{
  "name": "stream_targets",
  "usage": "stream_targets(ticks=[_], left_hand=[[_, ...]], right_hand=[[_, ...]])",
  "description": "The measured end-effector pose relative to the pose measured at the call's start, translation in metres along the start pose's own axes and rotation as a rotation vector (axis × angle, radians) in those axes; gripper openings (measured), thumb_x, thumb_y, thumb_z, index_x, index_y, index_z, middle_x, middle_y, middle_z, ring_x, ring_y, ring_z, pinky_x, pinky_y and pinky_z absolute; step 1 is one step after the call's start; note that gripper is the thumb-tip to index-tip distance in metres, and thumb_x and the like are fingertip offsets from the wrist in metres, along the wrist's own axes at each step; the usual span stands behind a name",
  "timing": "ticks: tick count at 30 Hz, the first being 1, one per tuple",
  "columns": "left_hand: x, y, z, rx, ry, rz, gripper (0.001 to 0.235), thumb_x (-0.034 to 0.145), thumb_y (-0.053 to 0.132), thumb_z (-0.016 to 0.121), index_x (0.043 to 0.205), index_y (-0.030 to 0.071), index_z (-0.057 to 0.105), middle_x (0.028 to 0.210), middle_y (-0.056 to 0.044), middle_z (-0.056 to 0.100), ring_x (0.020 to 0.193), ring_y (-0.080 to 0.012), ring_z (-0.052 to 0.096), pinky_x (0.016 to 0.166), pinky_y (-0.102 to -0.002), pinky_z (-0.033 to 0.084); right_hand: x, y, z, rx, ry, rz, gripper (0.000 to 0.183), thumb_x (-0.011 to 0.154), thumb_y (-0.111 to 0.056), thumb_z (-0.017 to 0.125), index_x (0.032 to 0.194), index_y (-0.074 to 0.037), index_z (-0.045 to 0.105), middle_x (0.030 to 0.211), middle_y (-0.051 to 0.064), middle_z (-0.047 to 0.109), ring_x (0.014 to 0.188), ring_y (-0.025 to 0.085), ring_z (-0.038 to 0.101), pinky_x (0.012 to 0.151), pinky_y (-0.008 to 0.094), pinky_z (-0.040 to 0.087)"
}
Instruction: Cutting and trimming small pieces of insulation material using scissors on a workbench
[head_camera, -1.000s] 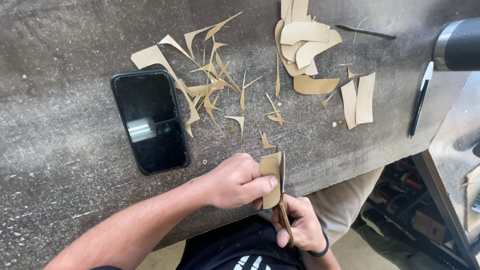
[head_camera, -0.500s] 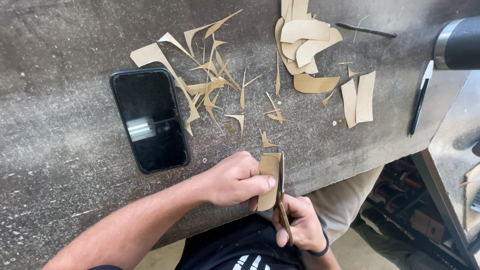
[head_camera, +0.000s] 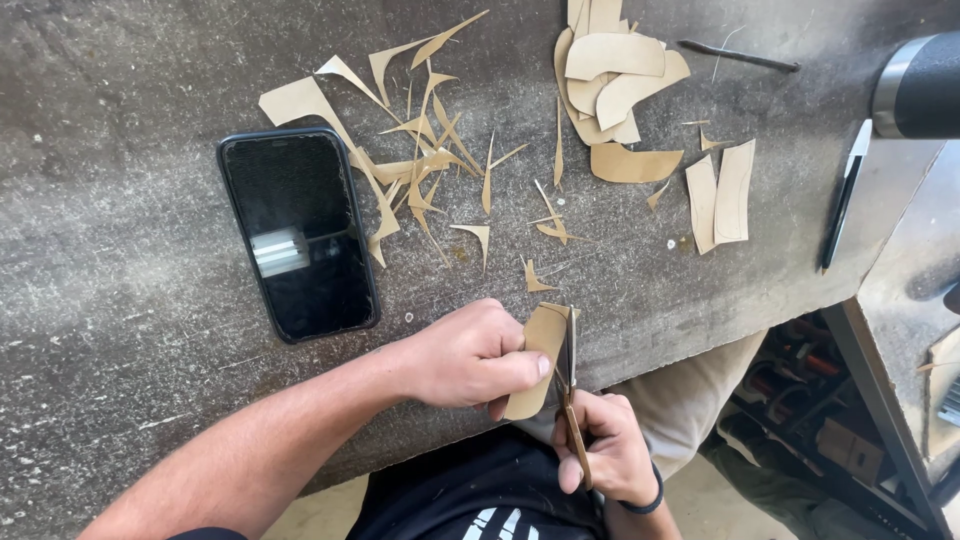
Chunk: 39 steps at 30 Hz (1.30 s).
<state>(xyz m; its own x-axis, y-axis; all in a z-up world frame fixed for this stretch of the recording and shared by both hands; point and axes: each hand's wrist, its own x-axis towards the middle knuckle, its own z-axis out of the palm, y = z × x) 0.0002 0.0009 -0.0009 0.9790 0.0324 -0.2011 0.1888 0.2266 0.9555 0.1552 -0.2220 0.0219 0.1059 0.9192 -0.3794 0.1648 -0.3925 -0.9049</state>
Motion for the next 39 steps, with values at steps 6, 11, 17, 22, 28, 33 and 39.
stream_targets(ticks=[6, 11, 17, 22, 28, 33, 39], left_hand=[[0.000, 0.003, 0.000, 0.021, -0.005, -0.029, 0.050, 0.093, 0.030, 0.049, 0.048, 0.015, 0.067, 0.044, 0.006, 0.064, 0.041, -0.0056, 0.052, 0.049, -0.026, 0.045], [0.000, 0.002, 0.001, 0.077, -0.008, -0.021, 0.049, 0.090, 0.030, 0.048, 0.046, 0.014, 0.063, 0.044, 0.006, 0.064, 0.040, -0.0072, 0.051, 0.049, -0.028, 0.044], [-0.001, 0.005, 0.001, 0.077, 0.000, -0.010, 0.046, 0.088, 0.026, 0.049, 0.045, 0.015, 0.057, 0.044, 0.008, 0.063, 0.040, -0.0056, 0.048, 0.049, -0.027, 0.043], [0.000, -0.005, 0.009, 0.106, 0.084, 0.103, 0.045, 0.089, 0.026, 0.056, 0.050, 0.014, 0.038, 0.040, 0.003, 0.044, 0.043, -0.0112, 0.034, 0.048, -0.035, 0.034], [0.001, -0.004, 0.006, 0.106, 0.062, 0.100, 0.041, 0.088, 0.023, 0.053, 0.052, 0.014, 0.034, 0.041, 0.005, 0.041, 0.043, -0.0102, 0.033, 0.048, -0.033, 0.032], [0.002, -0.006, 0.006, 0.156, 0.061, 0.107, 0.042, 0.089, 0.025, 0.053, 0.058, 0.014, 0.027, 0.052, 0.001, 0.024, 0.051, -0.0135, 0.023, 0.051, -0.036, 0.027], [0.003, -0.008, 0.007, 0.183, 0.047, 0.119, 0.041, 0.089, 0.025, 0.054, 0.061, 0.013, 0.026, 0.057, 0.000, 0.020, 0.054, -0.0149, 0.021, 0.051, -0.038, 0.026]], right_hand=[[-0.002, 0.001, -0.001, -0.001, 0.002, -0.013, 0.064, 0.078, -0.076, 0.069, 0.070, -0.014, 0.057, 0.052, -0.008, 0.052, 0.048, 0.005, 0.036, 0.045, 0.023, 0.029], [-0.007, 0.005, -0.006, 0.001, -0.010, -0.010, 0.062, 0.077, -0.073, 0.072, 0.070, -0.013, 0.058, 0.052, -0.007, 0.053, 0.046, 0.004, 0.037, 0.043, 0.022, 0.029], [-0.010, 0.006, -0.011, -0.028, 0.011, -0.028, 0.063, 0.077, -0.075, 0.071, 0.069, -0.014, 0.059, 0.052, -0.006, 0.054, 0.045, 0.005, 0.041, 0.043, 0.022, 0.032], [-0.018, 0.002, -0.019, -0.044, 0.004, -0.015, 0.062, 0.077, -0.073, 0.071, 0.068, -0.013, 0.057, 0.052, -0.007, 0.055, 0.046, 0.005, 0.041, 0.044, 0.022, 0.032], [-0.027, 0.014, -0.025, -0.097, 0.022, -0.020, 0.062, 0.076, -0.076, 0.068, 0.067, -0.016, 0.057, 0.052, -0.008, 0.052, 0.045, 0.005, 0.040, 0.044, 0.022, 0.030], [-0.034, 0.021, -0.030, -0.113, 0.028, -0.013, 0.060, 0.076, -0.074, 0.071, 0.067, -0.016, 0.057, 0.054, -0.008, 0.054, 0.046, 0.006, 0.038, 0.044, 0.023, 0.029], [-0.037, 0.021, -0.031, -0.113, 0.016, -0.007, 0.059, 0.077, -0.072, 0.071, 0.069, -0.015, 0.059, 0.056, -0.008, 0.052, 0.047, 0.007, 0.037, 0.044, 0.024, 0.028]])
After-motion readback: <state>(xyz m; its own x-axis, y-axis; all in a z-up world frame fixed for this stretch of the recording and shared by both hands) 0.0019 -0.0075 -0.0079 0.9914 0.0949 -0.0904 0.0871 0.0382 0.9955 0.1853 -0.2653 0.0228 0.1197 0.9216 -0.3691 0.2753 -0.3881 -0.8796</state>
